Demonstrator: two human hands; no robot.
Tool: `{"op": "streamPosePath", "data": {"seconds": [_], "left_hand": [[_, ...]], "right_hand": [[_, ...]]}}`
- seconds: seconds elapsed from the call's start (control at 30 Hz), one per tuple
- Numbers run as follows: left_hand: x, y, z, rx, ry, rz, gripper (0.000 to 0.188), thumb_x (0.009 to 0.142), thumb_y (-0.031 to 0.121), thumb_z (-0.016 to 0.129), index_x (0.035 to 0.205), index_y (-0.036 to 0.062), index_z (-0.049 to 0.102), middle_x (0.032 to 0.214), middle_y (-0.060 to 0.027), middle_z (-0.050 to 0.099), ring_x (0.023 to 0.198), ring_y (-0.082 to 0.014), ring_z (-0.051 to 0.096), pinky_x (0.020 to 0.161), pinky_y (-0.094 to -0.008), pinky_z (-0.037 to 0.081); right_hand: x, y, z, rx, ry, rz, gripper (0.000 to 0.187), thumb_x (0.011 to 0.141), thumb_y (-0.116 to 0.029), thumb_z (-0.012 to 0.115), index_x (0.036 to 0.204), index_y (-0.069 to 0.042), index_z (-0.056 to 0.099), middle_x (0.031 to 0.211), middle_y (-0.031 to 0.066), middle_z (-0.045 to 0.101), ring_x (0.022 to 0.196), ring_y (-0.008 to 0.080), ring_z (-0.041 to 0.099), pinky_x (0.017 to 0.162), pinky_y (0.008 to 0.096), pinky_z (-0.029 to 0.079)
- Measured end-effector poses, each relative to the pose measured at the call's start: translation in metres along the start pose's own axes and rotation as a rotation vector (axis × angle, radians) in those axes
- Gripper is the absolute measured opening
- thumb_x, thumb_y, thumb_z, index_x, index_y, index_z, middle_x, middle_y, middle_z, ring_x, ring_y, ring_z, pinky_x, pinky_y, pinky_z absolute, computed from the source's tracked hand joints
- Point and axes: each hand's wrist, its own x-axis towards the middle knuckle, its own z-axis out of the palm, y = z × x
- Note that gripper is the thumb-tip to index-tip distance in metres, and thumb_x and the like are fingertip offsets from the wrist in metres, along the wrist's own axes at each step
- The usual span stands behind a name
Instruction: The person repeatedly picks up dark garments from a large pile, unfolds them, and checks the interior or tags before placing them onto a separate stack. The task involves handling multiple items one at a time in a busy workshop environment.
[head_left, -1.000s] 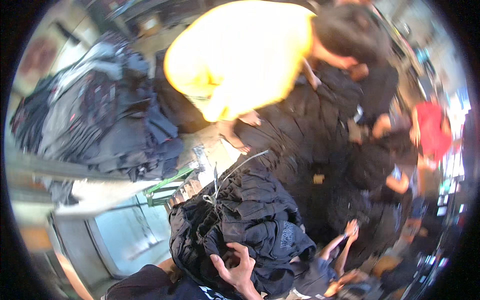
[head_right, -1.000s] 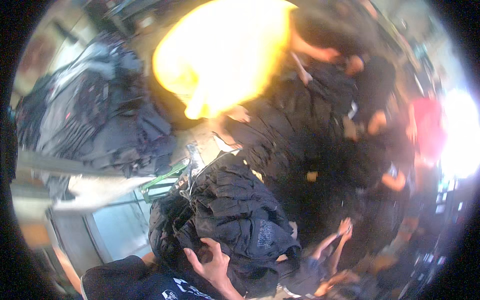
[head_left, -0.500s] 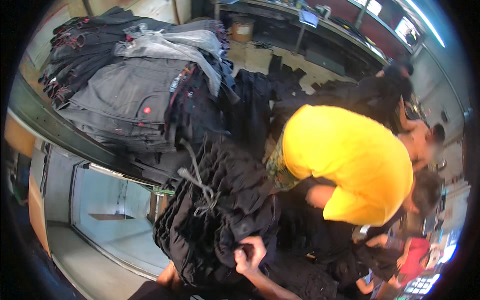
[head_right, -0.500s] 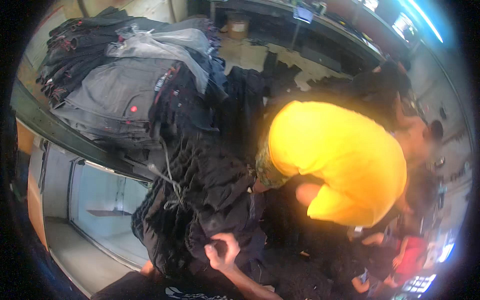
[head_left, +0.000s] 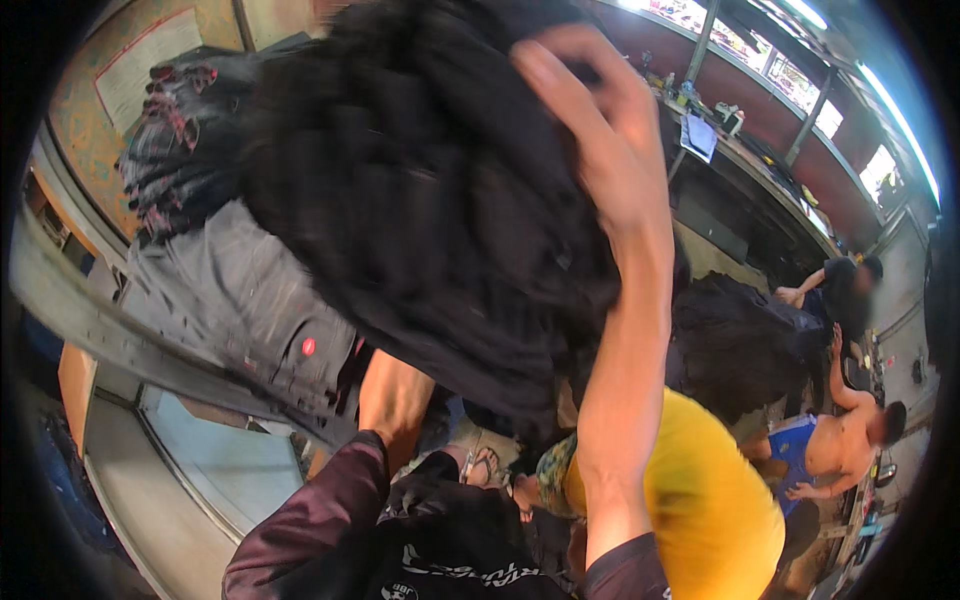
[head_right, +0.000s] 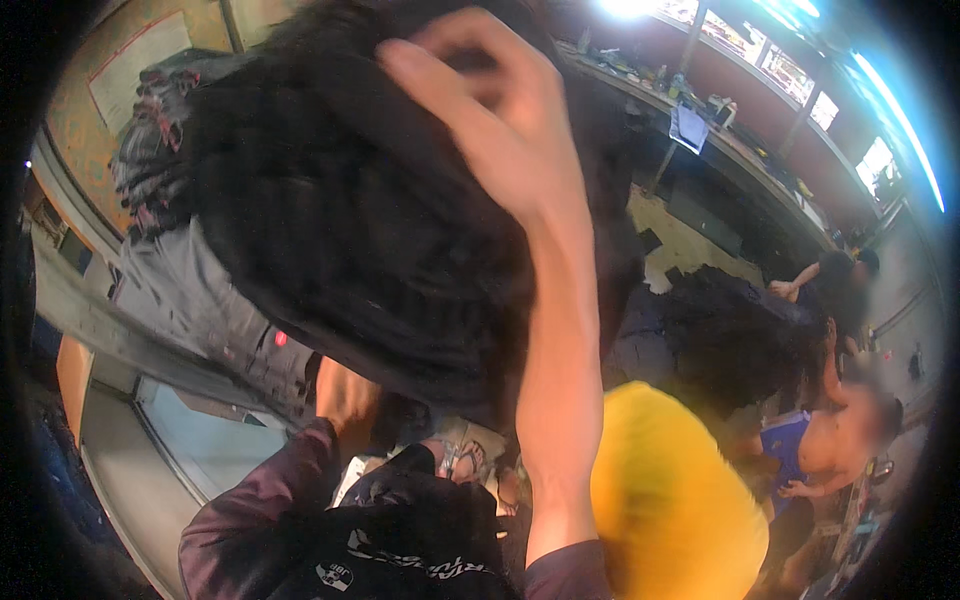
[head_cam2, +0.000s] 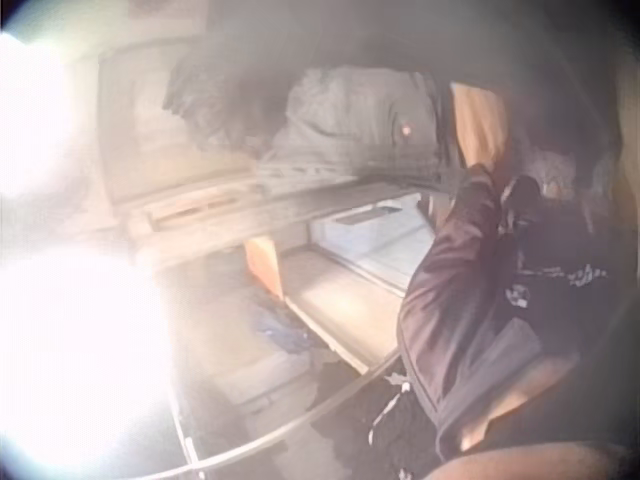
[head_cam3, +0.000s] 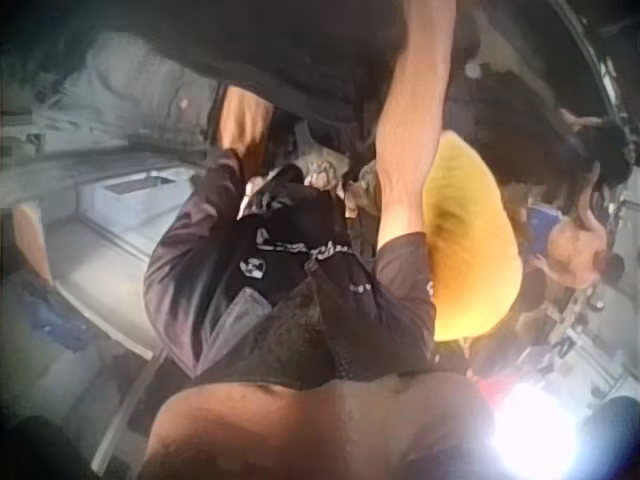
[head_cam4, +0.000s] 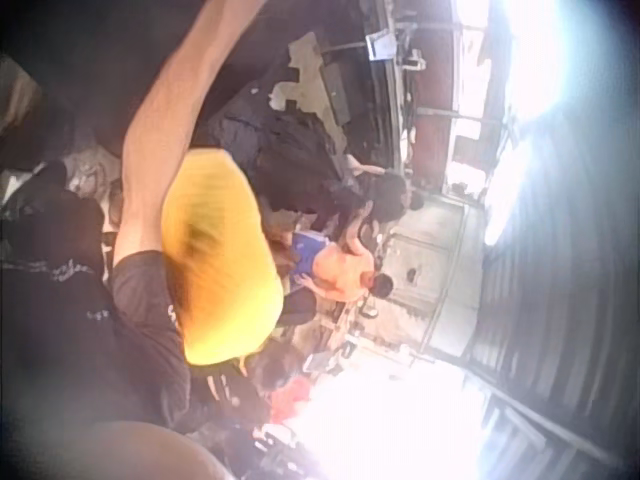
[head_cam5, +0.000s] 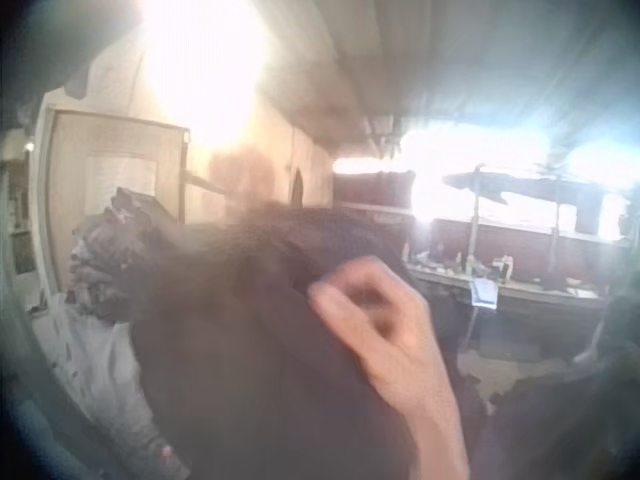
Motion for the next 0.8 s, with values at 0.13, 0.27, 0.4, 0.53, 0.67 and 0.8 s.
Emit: {"op": "streamPosePath", "data": {"seconds": [0.13, 0.27, 0.4, 0.53, 0.67, 0.8], "left_hand": [[0.094, -0.01, -0.017, 0.162, -0.067, -0.019, 0.038, 0.102, 0.023, 0.059, 0.135, 0.0065, 0.07, 0.14, -0.0107, 0.067, 0.131, -0.026, 0.06, 0.114, -0.0434, 0.044], [0.186, -0.035, 0.011, -0.224, -0.38, -0.313, 0.042, 0.108, 0.028, 0.051, 0.139, 0.0058, 0.067, 0.142, -0.0126, 0.065, 0.137, -0.0289, 0.055, 0.115, -0.0435, 0.044], [0.287, -0.065, 0.09, -0.52, -0.175, -0.53, 0.046, 0.108, 0.033, 0.05, 0.14, 0.0045, 0.066, 0.144, -0.0142, 0.064, 0.138, -0.0306, 0.054, 0.116, -0.0443, 0.043], [0.364, -0.078, 0.173, -0.766, -0.042, -0.701, 0.05, 0.108, 0.037, 0.049, 0.141, 0.0033, 0.064, 0.145, -0.0157, 0.062, 0.138, -0.0323, 0.054, 0.117, -0.0451, 0.042], [0.378, -0.077, 0.224, -0.886, 0.051, -0.816, 0.055, 0.108, 0.041, 0.048, 0.142, 0.0021, 0.063, 0.147, -0.0172, 0.061, 0.139, -0.034, 0.053, 0.118, -0.046, 0.041], [0.368, -0.06, 0.241, -0.914, 0.143, -0.935, 0.059, 0.108, 0.046, 0.047, 0.143, 0.0009, 0.061, 0.148, -0.0188, 0.059, 0.14, -0.0357, 0.053, 0.119, -0.0468, 0.04]], "right_hand": [[0.113, 0.023, 0.015, -0.054, -0.284, -0.205, 0.049, 0.092, -0.054, 0.075, 0.104, -0.007, 0.075, 0.095, 0.0063, 0.074, 0.079, 0.0166, 0.07, 0.075, 0.0317, 0.055], [0.224, 0.103, 0.069, 0.05, -0.49, -0.364, 0.051, 0.09, -0.054, 0.077, 0.108, -0.007, 0.078, 0.099, 0.008, 0.079, 0.089, 0.0172, 0.074, 0.084, 0.033, 0.057], [0.257, 0.229, 0.151, 0.208, -0.735, -0.179, 0.056, 0.086, -0.059, 0.079, 0.107, -0.007, 0.082, 0.097, 0.0092, 0.082, 0.093, 0.0186, 0.077, 0.089, 0.0351, 0.059], [0.165, 0.378, 0.191, 0.136, -0.81, 0.046, 0.059, 0.08, -0.061, 0.081, 0.11, -0.01, 0.078, 0.096, 0.0117, 0.08, 0.089, 0.0289, 0.077, 0.082, 0.043, 0.061], [0.105, 0.463, 0.209, 0.141, -0.485, 0.256, 0.078, 0.077, -0.049, 0.082, 0.141, -0.016, 0.052, 0.086, 0.0133, 0.072, 0.088, 0.0354, 0.074, 0.078, 0.049, 0.058], [0.1, 0.474, 0.169, 0.534, -0.624, 0.187, 0.082, 0.082, -0.041, 0.081, 0.148, -0.006, 0.048, 0.112, 0.021, 0.066, 0.096, 0.0376, 0.067, 0.082, 0.0467, 0.056]]}}
